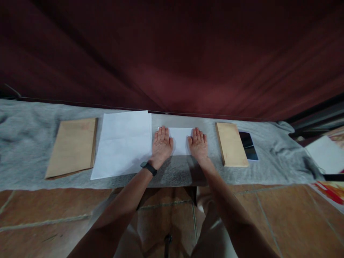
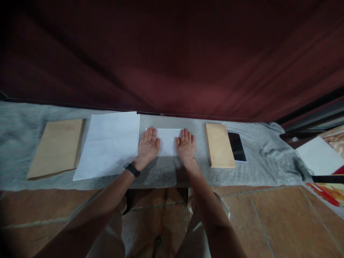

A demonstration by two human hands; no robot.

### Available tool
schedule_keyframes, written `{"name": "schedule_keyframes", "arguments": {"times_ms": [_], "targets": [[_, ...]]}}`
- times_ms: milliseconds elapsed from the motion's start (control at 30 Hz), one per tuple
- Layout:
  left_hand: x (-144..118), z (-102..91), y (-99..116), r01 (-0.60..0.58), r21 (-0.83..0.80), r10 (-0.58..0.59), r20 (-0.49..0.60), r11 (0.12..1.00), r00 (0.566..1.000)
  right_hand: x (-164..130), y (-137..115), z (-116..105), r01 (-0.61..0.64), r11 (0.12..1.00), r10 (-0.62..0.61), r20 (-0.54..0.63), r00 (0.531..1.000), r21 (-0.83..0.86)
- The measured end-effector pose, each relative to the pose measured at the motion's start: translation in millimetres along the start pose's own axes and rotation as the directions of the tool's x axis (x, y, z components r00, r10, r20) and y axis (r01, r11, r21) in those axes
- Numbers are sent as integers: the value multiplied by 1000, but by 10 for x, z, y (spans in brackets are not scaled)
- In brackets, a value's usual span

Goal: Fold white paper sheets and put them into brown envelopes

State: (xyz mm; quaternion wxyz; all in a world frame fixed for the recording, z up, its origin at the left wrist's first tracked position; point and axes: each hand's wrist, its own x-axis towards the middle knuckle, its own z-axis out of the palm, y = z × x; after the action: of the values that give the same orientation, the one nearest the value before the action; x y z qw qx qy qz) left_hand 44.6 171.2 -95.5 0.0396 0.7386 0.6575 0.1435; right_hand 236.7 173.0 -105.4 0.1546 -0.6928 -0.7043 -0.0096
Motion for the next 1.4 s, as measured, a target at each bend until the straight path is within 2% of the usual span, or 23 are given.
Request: {"name": "schedule_keyframes", "arguments": {"times_ms": [100,267,367,567,800,867,967,1033,1133,1400], "targets": [[-2,-14,8,1,-13,-1,0,1000,1000,12,-41,-76,7,1000,-6,-28,1000,7],[-10,-53,17,-10,-20,10,0,1000,1000,-49,-314,-107,240,966,-245,44,968,98],[-14,-64,13,-20,-24,20,8,1000,1000,-112,-414,-61,297,949,-306,88,948,107],[-9,-54,17,-8,-22,9,12,1000,1000,-120,-298,-21,213,974,-218,67,974,72],[-32,-72,58,18,5,-18,-2,1000,1000,-105,-208,-3,172,985,-173,42,984,29],[-63,-80,129,-31,-5,31,-9,999,999,-112,-214,-7,172,985,-173,41,984,22],[-113,-64,272,-182,-43,182,8,982,983,-121,-225,-25,185,983,-185,46,982,15],[-134,-36,346,-219,-62,222,33,974,975,-124,-226,-37,194,981,-194,53,979,12],[-132,3,372,-186,-61,190,61,981,980,-126,-213,-43,189,982,-190,58,980,14],[-94,-6,218,-133,-4,133,52,991,990,-131,-126,-6,174,985,-174,38,984,7]]}}
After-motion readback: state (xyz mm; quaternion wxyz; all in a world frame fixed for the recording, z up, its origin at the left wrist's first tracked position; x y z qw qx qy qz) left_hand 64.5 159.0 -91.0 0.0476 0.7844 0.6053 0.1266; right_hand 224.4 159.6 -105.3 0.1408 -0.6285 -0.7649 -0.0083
